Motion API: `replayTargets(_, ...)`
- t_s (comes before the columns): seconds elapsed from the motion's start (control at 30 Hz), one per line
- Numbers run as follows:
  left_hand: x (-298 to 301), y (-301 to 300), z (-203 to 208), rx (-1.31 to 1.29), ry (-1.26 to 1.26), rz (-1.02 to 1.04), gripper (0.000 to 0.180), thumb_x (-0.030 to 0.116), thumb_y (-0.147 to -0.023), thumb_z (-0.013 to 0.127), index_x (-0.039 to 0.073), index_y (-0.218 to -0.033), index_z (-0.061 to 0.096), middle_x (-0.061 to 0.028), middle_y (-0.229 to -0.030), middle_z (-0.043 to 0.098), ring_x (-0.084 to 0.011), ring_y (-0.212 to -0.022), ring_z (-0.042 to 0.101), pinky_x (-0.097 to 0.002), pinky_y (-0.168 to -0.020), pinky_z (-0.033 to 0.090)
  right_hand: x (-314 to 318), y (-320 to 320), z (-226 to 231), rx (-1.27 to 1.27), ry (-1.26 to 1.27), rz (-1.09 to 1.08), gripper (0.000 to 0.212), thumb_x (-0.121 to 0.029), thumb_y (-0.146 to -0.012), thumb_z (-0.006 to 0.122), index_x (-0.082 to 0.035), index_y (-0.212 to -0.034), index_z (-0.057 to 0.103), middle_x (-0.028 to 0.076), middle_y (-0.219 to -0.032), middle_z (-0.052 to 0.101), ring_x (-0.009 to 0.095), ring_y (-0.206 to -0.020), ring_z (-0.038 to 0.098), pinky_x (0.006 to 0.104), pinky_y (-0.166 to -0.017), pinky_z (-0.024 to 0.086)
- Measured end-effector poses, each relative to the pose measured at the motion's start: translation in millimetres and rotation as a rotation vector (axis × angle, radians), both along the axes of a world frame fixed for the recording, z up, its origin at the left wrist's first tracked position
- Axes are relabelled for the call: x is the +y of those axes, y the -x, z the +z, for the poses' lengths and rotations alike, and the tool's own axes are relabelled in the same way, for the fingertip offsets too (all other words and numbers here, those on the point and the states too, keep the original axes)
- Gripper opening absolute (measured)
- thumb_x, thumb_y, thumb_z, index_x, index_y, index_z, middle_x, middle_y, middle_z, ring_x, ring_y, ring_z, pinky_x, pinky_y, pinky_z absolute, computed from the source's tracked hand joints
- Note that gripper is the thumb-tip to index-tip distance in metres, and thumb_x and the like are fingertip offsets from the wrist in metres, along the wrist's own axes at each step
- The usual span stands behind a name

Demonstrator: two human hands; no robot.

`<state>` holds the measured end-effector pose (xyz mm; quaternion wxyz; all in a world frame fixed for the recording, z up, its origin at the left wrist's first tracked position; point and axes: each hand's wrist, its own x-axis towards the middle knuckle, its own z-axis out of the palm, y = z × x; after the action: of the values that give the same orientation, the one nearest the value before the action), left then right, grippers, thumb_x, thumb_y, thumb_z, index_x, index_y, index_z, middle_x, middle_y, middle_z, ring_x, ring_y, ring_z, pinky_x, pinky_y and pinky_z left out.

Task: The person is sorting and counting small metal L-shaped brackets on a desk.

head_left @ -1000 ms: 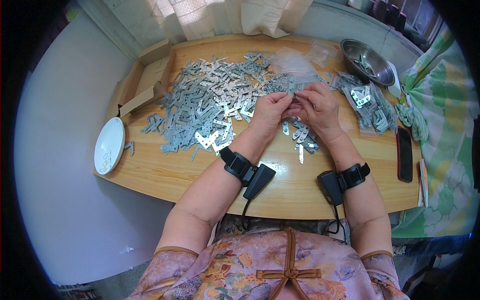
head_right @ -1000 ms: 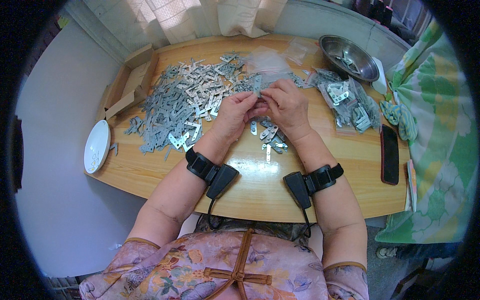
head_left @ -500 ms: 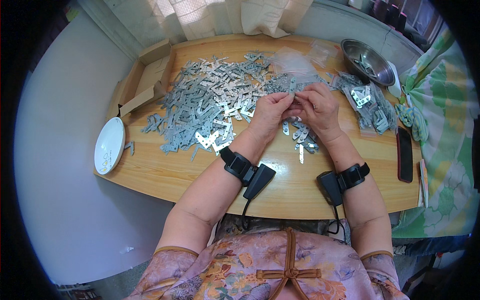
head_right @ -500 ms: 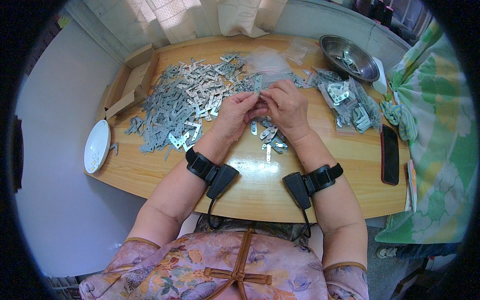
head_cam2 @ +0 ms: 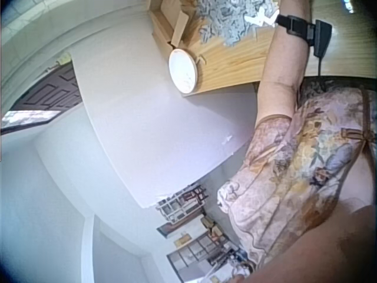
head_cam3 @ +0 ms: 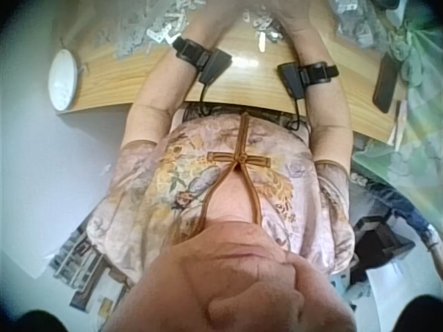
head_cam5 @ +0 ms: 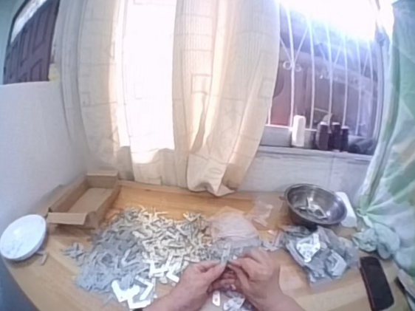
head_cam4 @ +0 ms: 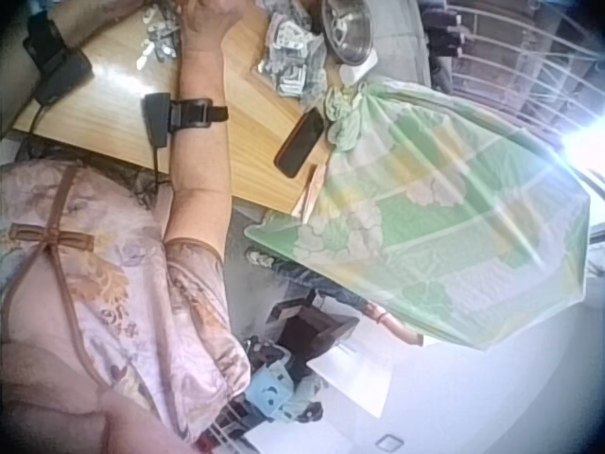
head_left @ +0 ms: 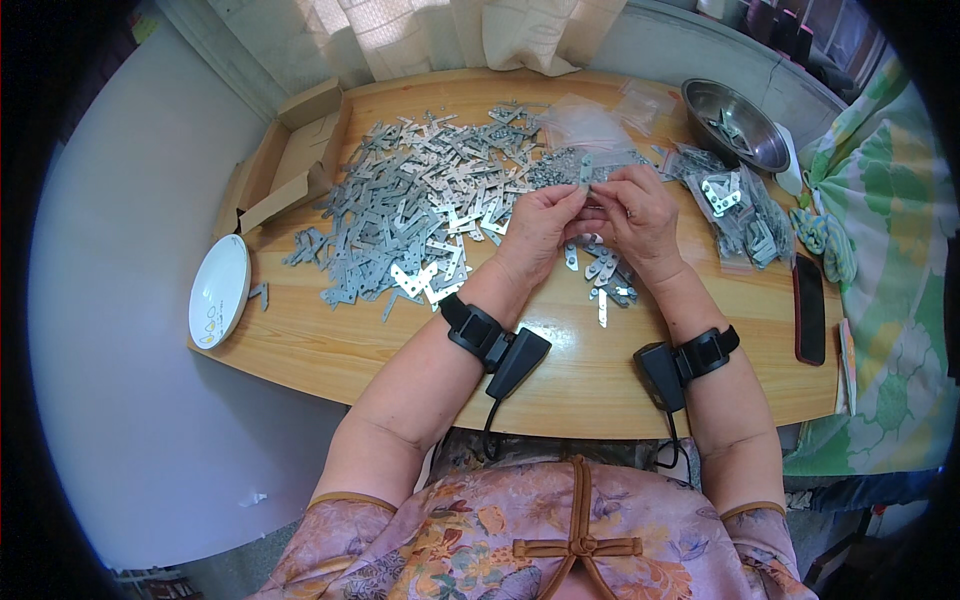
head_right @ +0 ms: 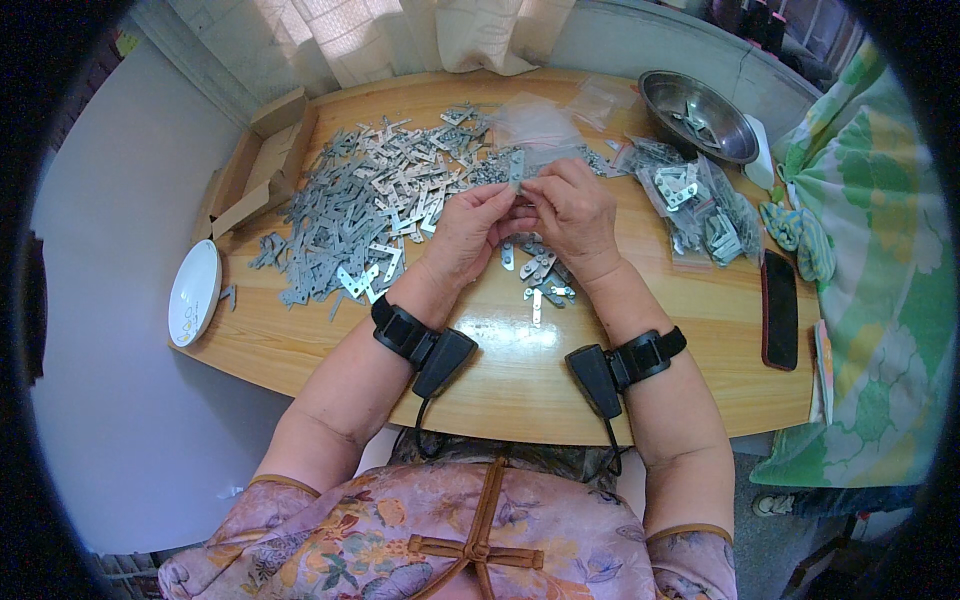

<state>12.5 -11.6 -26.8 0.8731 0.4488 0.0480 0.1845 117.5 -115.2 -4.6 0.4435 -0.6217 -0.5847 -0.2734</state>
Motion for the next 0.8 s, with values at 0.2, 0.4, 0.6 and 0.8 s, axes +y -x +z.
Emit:
replayTargets(0.2,-2.0,1.1,2.7,-0.022,0.009,-0.002,0.022,0.013,-0.087,0.05,-0.004,-0.098,0.056,-0.0127,-0.092,0.06,-0.0187,-0.082,0.06,-0.0272,-0.074,0.051,0.0,0.7,0.2,0.012,0.001,-0.019,0.008,-0.005,-0.064,0.063,-0.004,-0.071,0.06,0.007,-0.07,0.054,0.023,-0.068,0.053,0.0311,-0.057,0.043)
replayTargets(0.4,-0.7,1.5,1.8,-0.017,0.029,-0.023,0.02,0.014,-0.086,0.051,-0.002,-0.097,0.057,-0.0111,-0.093,0.06,-0.0182,-0.085,0.059,-0.0281,-0.077,0.05,0.2,-0.7,-0.1,0.048,-0.01,-0.007,0.011,-0.008,-0.062,0.066,-0.005,-0.07,0.059,0.007,-0.069,0.053,0.023,-0.066,0.053,0.0311,-0.055,0.043)
replayTargets(0.6,1.6,2.0,0.5,-0.035,0.074,-0.056,0.02,0.014,-0.085,0.052,-0.002,-0.096,0.057,-0.0111,-0.093,0.06,-0.0183,-0.086,0.059,-0.0283,-0.077,0.049,-0.1,-0.6,-0.4,0.064,-0.004,-0.008,0.012,-0.009,-0.062,0.067,-0.006,-0.071,0.06,0.007,-0.071,0.053,0.023,-0.067,0.054,0.0308,-0.055,0.043)
replayTargets(0.8,3.7,-0.4,-3.1,-0.036,0.085,-0.056,0.021,0.015,-0.085,0.053,-0.002,-0.097,0.057,-0.0112,-0.094,0.06,-0.0188,-0.086,0.059,-0.0287,-0.077,0.049,-0.6,0.2,1.3,0.079,0.007,0.009,0.011,-0.008,-0.063,0.066,-0.005,-0.073,0.061,0.008,-0.074,0.054,0.024,-0.069,0.054,0.031,-0.057,0.044)
